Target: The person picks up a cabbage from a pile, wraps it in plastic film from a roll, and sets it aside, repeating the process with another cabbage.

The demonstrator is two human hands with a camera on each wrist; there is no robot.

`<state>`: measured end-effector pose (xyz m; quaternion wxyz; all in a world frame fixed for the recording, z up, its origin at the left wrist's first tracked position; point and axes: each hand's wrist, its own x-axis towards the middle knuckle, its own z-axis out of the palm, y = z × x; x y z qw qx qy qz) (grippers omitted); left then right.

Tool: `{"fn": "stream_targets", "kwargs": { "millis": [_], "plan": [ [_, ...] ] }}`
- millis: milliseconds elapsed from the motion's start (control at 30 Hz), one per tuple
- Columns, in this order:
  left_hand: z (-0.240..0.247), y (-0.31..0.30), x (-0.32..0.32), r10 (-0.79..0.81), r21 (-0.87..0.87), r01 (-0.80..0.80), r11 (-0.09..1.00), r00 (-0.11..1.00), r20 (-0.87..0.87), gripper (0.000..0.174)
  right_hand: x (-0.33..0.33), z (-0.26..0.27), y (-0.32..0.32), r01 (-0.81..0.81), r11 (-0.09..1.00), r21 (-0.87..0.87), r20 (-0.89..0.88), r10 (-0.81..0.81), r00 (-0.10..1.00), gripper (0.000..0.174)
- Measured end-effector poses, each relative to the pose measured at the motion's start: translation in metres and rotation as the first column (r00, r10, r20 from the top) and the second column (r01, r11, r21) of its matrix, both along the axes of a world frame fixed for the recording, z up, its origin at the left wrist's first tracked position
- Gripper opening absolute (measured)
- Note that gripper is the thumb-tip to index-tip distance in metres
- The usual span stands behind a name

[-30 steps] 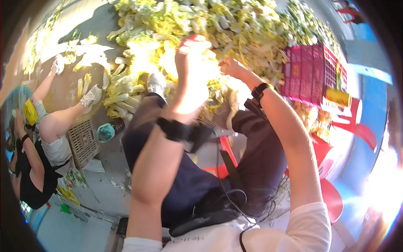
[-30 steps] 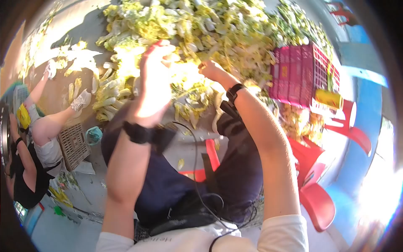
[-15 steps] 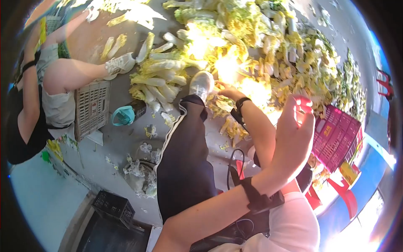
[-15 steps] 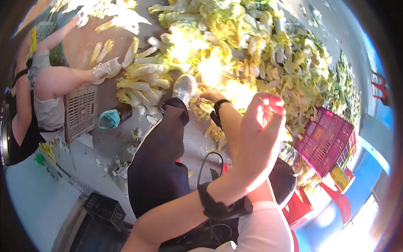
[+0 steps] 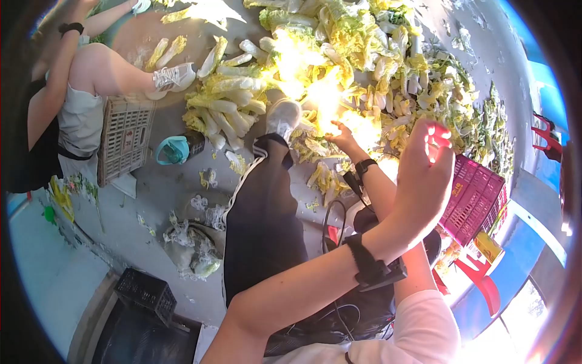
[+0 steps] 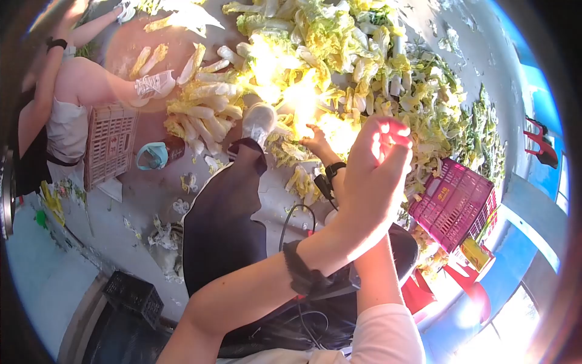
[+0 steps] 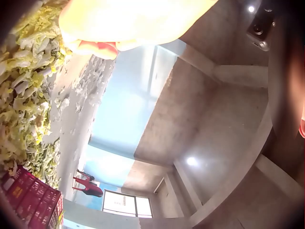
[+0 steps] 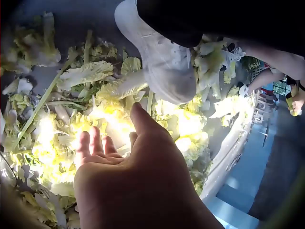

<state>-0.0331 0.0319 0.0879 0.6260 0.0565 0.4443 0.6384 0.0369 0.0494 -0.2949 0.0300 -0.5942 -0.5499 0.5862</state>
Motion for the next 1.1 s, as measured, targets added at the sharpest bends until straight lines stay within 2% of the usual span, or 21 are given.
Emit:
{"fn": "stream_targets", "kwargs": {
  "millis": [33, 100, 167, 200, 233, 300, 333, 433, 533, 633, 700, 767, 833, 867, 967, 1000, 1033, 1100],
  "plan": [
    [0.004, -0.003, -0.002, -0.038, -0.025, 0.038, 0.999, 0.999, 0.004, 0.015, -0.002, -0.005, -0.002, -0.072, 0.996, 0.055, 0.045, 0.07, 0.997, 0.073],
    [-0.001, -0.008, -0.003, -0.013, 0.008, 0.014, 1.0, 0.993, -0.113, 0.015, -0.004, -0.017, -0.005, -0.215, 0.963, 0.161, 0.152, 0.191, 0.97, 0.066],
    [-0.011, -0.017, -0.014, -0.048, -0.03, 0.043, 0.999, 0.983, -0.178, 0.015, -0.021, -0.038, -0.006, -0.312, 0.93, 0.193, 0.246, 0.262, 0.933, 0.063],
    [-0.011, -0.019, -0.015, -0.011, -0.032, 0.007, 0.999, 0.992, -0.125, 0.016, -0.032, -0.046, -0.003, -0.34, 0.916, 0.211, 0.275, 0.279, 0.92, 0.062],
    [-0.019, -0.017, -0.008, 0.058, -0.054, -0.058, 0.997, 0.998, -0.002, 0.017, -0.042, -0.059, -0.002, -0.347, 0.915, 0.206, 0.3, 0.279, 0.912, 0.061],
    [-0.018, -0.018, -0.004, 0.008, -0.103, 0.001, 0.995, 0.996, 0.092, 0.019, -0.057, -0.078, 0.001, -0.361, 0.911, 0.198, 0.344, 0.281, 0.896, 0.059],
    [-0.015, -0.014, -0.009, 0.018, -0.015, -0.018, 1.0, 1.0, -0.02, 0.019, -0.062, -0.081, 0.001, -0.363, 0.912, 0.194, 0.357, 0.279, 0.891, 0.058],
    [-0.016, -0.004, -0.019, 0.046, -0.012, -0.047, 0.999, 0.996, -0.081, 0.019, -0.067, -0.087, 0.003, -0.335, 0.918, 0.212, 0.381, 0.237, 0.894, 0.055],
    [-0.01, -0.004, -0.022, 0.038, -0.058, -0.033, 0.998, 0.995, 0.091, 0.02, -0.066, -0.089, 0.001, -0.291, 0.92, 0.262, 0.372, 0.182, 0.91, 0.053],
    [-0.007, -0.01, -0.025, 0.009, -0.022, -0.009, 1.0, 1.0, -0.008, 0.021, -0.055, -0.095, -0.002, -0.203, 0.902, 0.38, 0.305, 0.085, 0.949, 0.05],
    [-0.003, -0.01, -0.033, 0.007, -0.026, -0.011, 1.0, 0.989, -0.148, 0.021, -0.047, -0.102, -0.008, -0.109, 0.828, 0.55, 0.19, 0.002, 0.982, 0.048],
    [-0.002, -0.011, -0.039, 0.031, -0.028, -0.035, 0.999, 0.991, -0.13, 0.022, -0.039, -0.113, -0.017, -0.007, 0.705, 0.709, 0.069, -0.06, 0.996, 0.046],
    [-0.006, -0.012, -0.042, 0.08, -0.026, -0.079, 0.997, 0.996, 0.036, 0.022, -0.033, -0.112, -0.032, 0.048, 0.593, 0.804, 0.007, -0.091, 0.996, 0.045],
    [-0.006, -0.013, -0.043, 0.08, -0.04, -0.078, 0.996, 0.996, 0.035, 0.022, -0.051, -0.057, -0.043, 0.073, 0.693, 0.717, 0.149, -0.254, 0.956, 0.032],
    [-0.006, -0.015, -0.045, 0.069, -0.039, -0.069, 0.997, 0.998, 0.005, 0.022, -0.058, -0.038, -0.038, -0.18, 0.855, 0.487, 0.247, 0.063, 0.967, 0.037],
    [-0.004, -0.017, -0.044, 0.065, -0.03, -0.065, 0.997, 0.998, -0.016, 0.022, -0.076, -0.016, -0.035, -0.175, 0.906, 0.386, 0.284, 0.064, 0.957, 0.041],
    [-0.003, -0.019, -0.044, 0.059, -0.015, -0.06, 0.998, 0.997, -0.04, 0.022, -0.084, -0.018, -0.032, -0.222, 0.93, 0.292, 0.379, 0.101, 0.92, 0.048],
    [-0.004, -0.022, -0.043, 0.066, -0.004, -0.066, 0.998, 0.998, -0.001, 0.022, -0.097, -0.027, -0.03, -0.28, 0.935, 0.217, 0.438, 0.163, 0.884, 0.046]
  ]
}}
